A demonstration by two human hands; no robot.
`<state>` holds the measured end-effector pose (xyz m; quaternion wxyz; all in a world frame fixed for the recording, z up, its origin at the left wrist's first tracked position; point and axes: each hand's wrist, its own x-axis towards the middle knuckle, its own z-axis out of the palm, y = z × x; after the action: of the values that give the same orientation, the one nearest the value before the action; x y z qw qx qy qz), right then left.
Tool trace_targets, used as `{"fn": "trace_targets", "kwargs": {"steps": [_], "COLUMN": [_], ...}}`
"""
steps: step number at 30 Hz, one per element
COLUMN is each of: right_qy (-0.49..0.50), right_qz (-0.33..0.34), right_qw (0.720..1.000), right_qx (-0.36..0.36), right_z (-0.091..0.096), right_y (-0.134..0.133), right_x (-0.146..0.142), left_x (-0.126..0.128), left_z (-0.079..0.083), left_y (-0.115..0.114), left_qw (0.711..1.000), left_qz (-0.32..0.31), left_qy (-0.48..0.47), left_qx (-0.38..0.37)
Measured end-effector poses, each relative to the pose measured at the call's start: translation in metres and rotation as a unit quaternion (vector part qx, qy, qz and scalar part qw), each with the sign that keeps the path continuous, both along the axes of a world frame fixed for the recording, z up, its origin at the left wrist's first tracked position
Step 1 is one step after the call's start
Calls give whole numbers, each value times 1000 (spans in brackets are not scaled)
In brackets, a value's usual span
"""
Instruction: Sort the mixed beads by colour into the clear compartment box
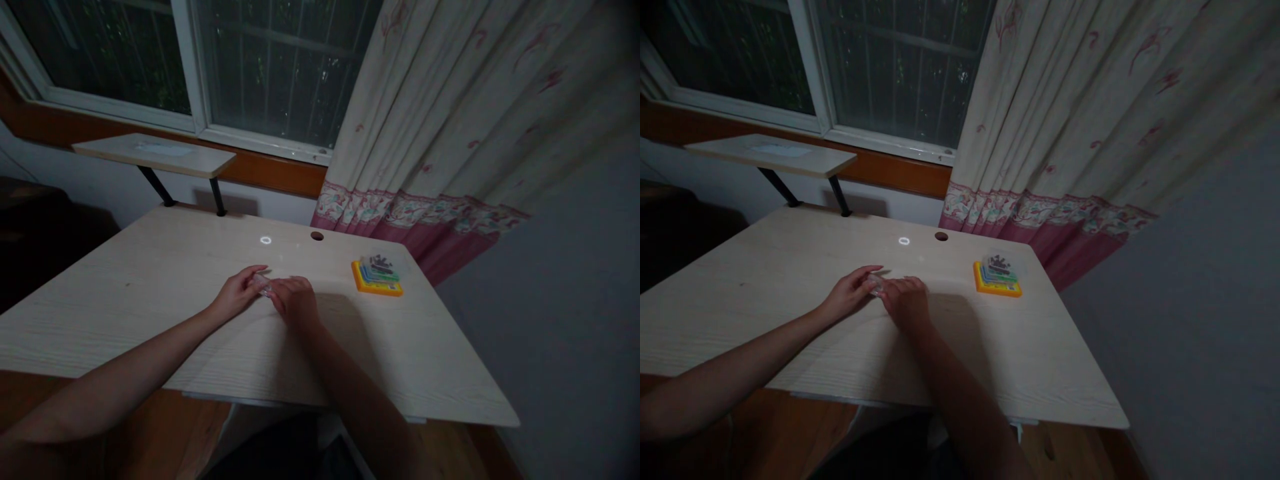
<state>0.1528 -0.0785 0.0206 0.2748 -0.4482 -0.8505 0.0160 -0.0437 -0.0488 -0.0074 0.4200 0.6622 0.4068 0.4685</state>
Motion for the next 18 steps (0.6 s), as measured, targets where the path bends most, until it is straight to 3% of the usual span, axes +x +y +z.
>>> {"fn": "trace_targets", "kwargs": {"steps": [5,12,18], "right_qy": [-14,-64,-28], "right_qz": [-43,-59,-86], "right_qw": [998,995,994], "right_qx": [33,48,53], "right_z": [-4,-5,-5], "right_y": [-3,-6,-4], "right_x": [-8,-11,-9], "left_x": [3,10,7], "left_z": [-3,-1,-1], "left_y": [-1,-5,-1], "left_qw": [1000,992,985], "left_qz": [5,-49,-83], "left_qy": [-20,-103,-128], "left_qx": [-6,-49,-84]}}
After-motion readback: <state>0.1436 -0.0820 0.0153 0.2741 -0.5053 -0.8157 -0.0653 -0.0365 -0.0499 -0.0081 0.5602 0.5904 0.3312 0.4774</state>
